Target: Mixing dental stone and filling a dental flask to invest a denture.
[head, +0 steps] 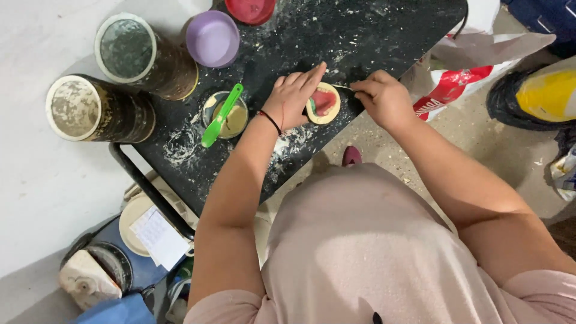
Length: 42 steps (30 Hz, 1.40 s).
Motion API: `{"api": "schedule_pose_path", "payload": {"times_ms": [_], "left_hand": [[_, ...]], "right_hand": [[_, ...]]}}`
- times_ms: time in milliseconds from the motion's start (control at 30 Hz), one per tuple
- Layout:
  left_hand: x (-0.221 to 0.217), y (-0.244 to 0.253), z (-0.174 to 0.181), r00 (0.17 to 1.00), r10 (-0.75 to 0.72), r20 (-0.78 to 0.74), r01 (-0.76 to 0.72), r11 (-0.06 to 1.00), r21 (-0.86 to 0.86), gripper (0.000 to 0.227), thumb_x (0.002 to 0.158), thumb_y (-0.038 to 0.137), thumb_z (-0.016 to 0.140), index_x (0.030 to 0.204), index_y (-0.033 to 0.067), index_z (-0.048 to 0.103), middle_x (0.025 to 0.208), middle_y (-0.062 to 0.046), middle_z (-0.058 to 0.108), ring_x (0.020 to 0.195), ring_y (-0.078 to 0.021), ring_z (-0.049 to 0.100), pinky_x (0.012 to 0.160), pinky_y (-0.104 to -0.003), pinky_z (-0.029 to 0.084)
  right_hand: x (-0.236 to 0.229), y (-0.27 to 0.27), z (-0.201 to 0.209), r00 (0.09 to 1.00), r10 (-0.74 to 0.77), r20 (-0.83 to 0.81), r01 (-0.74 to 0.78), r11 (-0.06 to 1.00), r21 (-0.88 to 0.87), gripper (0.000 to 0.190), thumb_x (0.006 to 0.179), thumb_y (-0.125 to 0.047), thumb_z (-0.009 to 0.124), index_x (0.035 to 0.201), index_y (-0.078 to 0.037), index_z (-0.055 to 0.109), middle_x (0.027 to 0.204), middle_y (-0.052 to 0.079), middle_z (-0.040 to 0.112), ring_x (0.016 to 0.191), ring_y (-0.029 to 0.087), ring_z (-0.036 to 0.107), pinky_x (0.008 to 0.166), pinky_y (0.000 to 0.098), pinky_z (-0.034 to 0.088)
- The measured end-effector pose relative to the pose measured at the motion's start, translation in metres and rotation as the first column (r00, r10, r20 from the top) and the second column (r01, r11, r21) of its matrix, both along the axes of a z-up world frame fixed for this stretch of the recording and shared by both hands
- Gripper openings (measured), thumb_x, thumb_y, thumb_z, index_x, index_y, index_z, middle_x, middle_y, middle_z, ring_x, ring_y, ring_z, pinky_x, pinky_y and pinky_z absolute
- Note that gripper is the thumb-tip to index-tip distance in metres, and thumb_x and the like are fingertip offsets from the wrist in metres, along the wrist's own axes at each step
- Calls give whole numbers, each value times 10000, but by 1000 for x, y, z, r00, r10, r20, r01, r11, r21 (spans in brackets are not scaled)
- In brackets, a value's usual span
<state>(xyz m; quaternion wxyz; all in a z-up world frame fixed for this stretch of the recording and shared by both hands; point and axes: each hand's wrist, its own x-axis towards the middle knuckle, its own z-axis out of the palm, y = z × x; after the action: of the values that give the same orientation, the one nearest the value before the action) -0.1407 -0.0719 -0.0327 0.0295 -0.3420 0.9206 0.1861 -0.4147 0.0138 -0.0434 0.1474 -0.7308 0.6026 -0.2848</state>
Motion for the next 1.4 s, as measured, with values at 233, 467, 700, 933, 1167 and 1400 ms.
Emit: {"api": "schedule_pose_path", "payload": {"times_ms": [233,467,700,933,1167,1400], "left_hand": [[-4,-11,-2,996,-56,75,55,998,14,1339,751,307,887,1693,267,-64,1591,-44,495,1436,-281,428,1130,-522,341],[-2,12,6,998,56,1,-56,994,-99,1416,654,517,953,1696,227,39,1430,-64,587,1357,-279,473,1113,-466,339],[-27,61,-6,904,423,-57,-405,808,-429,1456,620,983,810,1667,175,200,1104,-35,648,1013,-268,564,865,-397,412],[-28,84,-9,847,524,-92,-510,750,-420,1356,725,955,759,1668,150,209,1143,-38,612,1047,-270,554,888,-385,404],[-18,88,-24,836,441,-325,-534,790,-302,1298,669,523,925,1677,162,191,1134,-81,627,1109,-287,572,964,-429,387],[-33,96,-34,766,528,-367,-628,737,-249,1274,656,652,895,1640,149,263,992,-49,661,1011,-274,582,984,-465,372]], "right_hand": [[-4,17,7,998,58,-2,-58,997,-58,182,969,-71,801,1140,-125,825,961,82,680,895,314,718,717,342,582],[-9,39,3,999,42,-17,-42,998,-39,175,980,-91,790,1143,-145,822,980,90,683,881,328,718,683,355,580],[-11,51,6,998,51,-36,-52,999,-13,225,1004,-74,768,1226,-76,801,1027,113,644,860,297,674,618,418,551],[-12,56,-3,999,35,-27,-37,998,-49,215,1004,-50,774,1217,-63,800,1041,118,657,871,296,679,653,402,551],[-13,58,-13,999,-33,0,33,999,-36,201,960,-113,817,1152,-173,813,992,84,668,942,340,731,741,383,584],[-5,75,-14,998,-67,16,67,997,-48,175,938,-110,840,1102,-167,815,958,70,681,895,296,731,755,348,589]]}}
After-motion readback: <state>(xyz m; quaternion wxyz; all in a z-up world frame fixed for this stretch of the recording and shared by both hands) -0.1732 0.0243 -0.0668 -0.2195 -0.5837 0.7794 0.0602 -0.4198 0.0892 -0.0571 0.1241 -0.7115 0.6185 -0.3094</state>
